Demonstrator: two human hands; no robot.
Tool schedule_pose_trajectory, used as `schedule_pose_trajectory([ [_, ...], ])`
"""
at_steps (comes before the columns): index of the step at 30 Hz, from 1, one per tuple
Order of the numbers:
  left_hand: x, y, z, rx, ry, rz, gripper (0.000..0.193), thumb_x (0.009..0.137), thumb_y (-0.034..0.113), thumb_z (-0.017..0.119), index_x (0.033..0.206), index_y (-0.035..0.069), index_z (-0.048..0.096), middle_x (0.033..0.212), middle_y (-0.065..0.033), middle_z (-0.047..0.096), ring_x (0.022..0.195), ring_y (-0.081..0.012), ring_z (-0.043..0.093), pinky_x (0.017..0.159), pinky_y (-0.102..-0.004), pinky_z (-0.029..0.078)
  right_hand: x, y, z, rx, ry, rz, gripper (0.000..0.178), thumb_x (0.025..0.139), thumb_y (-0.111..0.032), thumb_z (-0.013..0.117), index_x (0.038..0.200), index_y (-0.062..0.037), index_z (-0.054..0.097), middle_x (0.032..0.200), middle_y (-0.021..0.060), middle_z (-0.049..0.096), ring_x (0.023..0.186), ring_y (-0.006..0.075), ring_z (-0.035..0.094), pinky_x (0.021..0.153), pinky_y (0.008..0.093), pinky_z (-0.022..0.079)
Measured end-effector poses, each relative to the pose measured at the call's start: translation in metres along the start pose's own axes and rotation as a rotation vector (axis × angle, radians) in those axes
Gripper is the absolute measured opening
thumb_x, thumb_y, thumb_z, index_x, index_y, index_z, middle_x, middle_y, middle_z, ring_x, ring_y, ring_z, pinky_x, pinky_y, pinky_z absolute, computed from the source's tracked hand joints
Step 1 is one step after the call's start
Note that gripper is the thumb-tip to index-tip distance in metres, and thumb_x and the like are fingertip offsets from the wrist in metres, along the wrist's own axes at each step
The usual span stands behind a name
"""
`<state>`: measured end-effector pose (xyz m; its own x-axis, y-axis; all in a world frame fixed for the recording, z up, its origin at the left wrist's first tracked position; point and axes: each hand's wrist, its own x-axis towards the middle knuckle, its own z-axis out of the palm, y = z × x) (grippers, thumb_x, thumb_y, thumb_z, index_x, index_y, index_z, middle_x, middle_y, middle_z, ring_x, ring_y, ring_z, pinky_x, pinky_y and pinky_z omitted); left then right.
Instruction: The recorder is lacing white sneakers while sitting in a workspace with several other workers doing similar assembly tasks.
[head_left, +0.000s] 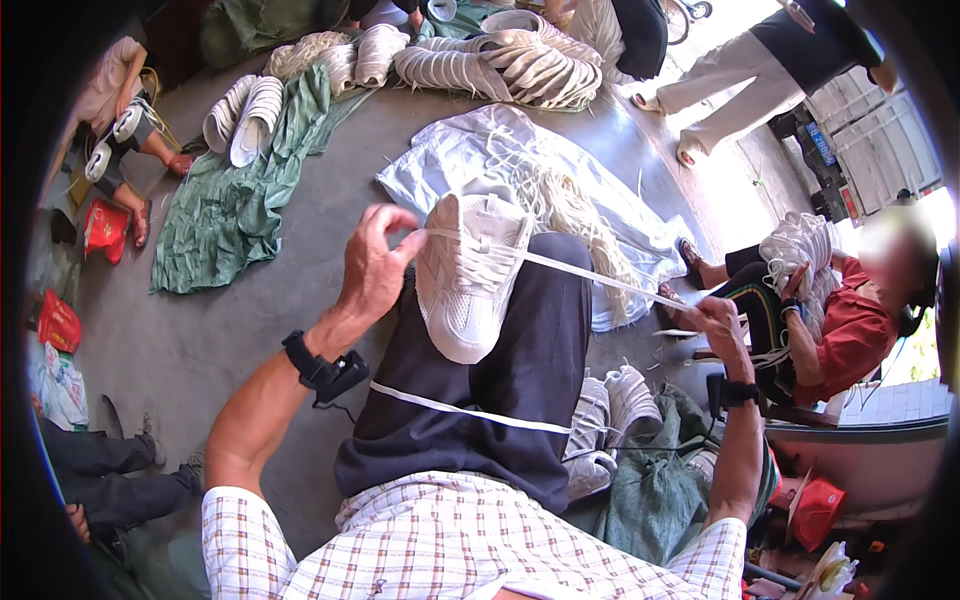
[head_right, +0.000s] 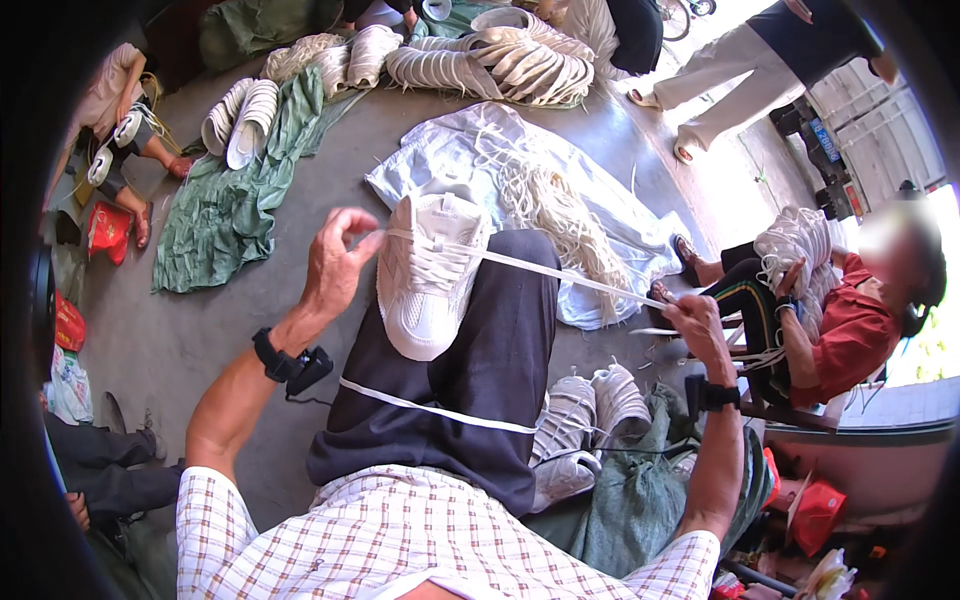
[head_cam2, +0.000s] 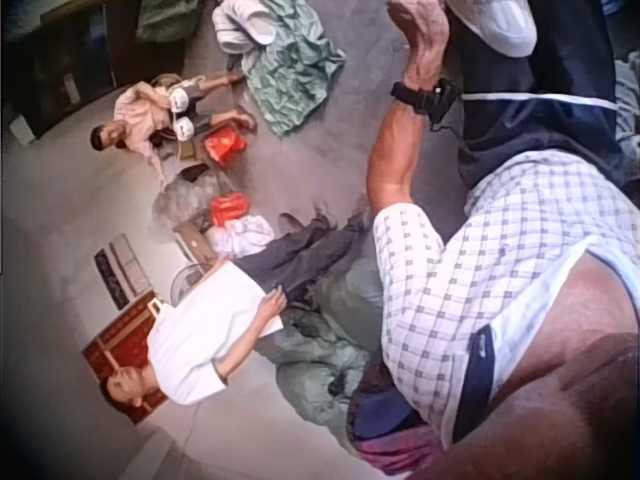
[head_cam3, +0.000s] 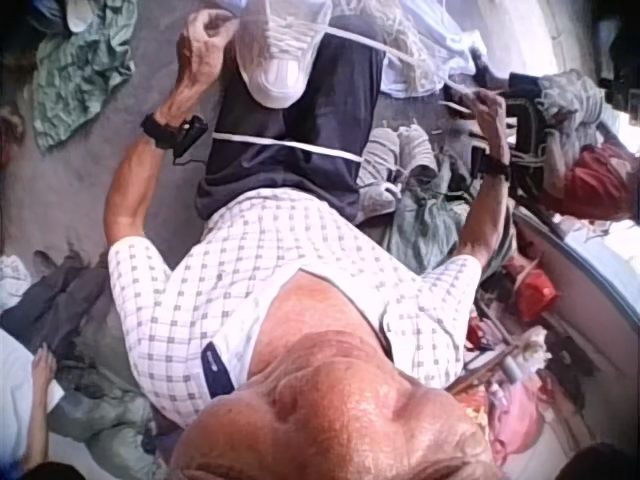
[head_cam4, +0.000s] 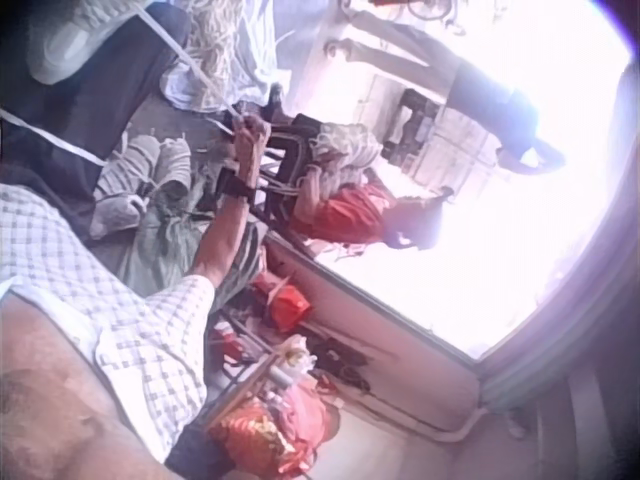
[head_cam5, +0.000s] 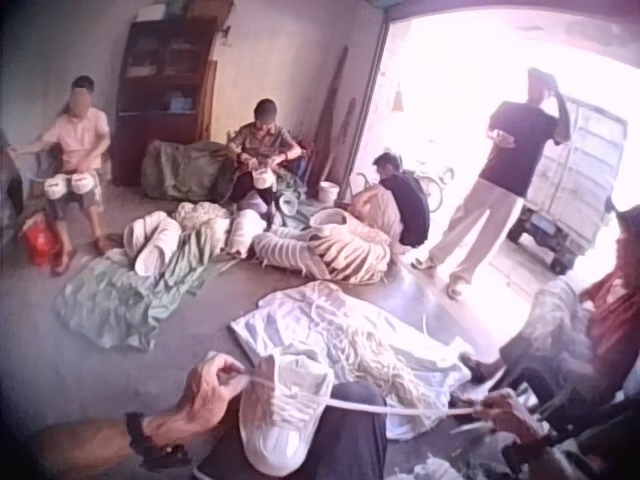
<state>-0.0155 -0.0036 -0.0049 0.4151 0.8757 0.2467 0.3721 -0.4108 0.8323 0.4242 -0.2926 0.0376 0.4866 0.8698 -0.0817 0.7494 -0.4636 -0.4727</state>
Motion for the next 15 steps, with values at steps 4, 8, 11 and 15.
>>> schedule_pose_trajectory([
  [4,-0.006,-0.043,0.000,-0.345,-0.292,-0.693,0.026,0.093,0.033,0.066,0.095,0.007,0.066,0.096,-0.0069,0.067,0.095,-0.0235,0.063,0.089,-0.0361,0.045,-0.031,0.051,-0.026,-0.057,0.084,0.098,0.027,0.086,-0.019,0.067,0.080,0.0065,0.067,0.058,0.0085,0.056,0.055,0.0153,0.053,0.054,0.0335,0.042],
  [8,0.012,-0.066,0.015,-0.955,-0.461,-1.058,0.035,0.094,0.043,0.063,0.095,0.008,0.067,0.089,-0.0038,0.068,0.088,-0.0204,0.062,0.089,-0.0379,0.045,-0.056,0.079,-0.042,-0.061,0.160,0.185,0.025,0.091,-0.016,0.066,0.077,0.0037,0.065,0.062,0.0063,0.057,0.058,0.0127,0.052,0.055,0.0317,0.041],
  [11,0.024,-0.067,0.031,-1.110,-0.294,-1.040,0.032,0.098,0.035,0.060,0.106,0.006,0.067,0.090,-0.0058,0.068,0.087,-0.0226,0.064,0.091,-0.0412,0.050,-0.065,0.088,-0.040,0.508,0.366,0.257,0.015,0.097,-0.016,0.063,0.088,-0.0033,0.067,0.072,0.0004,0.061,0.065,0.0095,0.055,0.061,0.0264,0.042],
  [15,0.029,-0.078,0.019,-1.349,-0.163,-0.913,0.017,0.095,0.025,0.066,0.095,0.008,0.067,0.079,-0.0021,0.067,0.070,-0.0141,0.061,0.066,-0.0309,0.052,-0.065,0.103,-0.025,1.174,0.604,0.219,0.016,0.100,-0.018,0.058,0.095,-0.0048,0.065,0.087,0.0053,0.069,0.076,0.0150,0.065,0.073,0.0306,0.052],
])
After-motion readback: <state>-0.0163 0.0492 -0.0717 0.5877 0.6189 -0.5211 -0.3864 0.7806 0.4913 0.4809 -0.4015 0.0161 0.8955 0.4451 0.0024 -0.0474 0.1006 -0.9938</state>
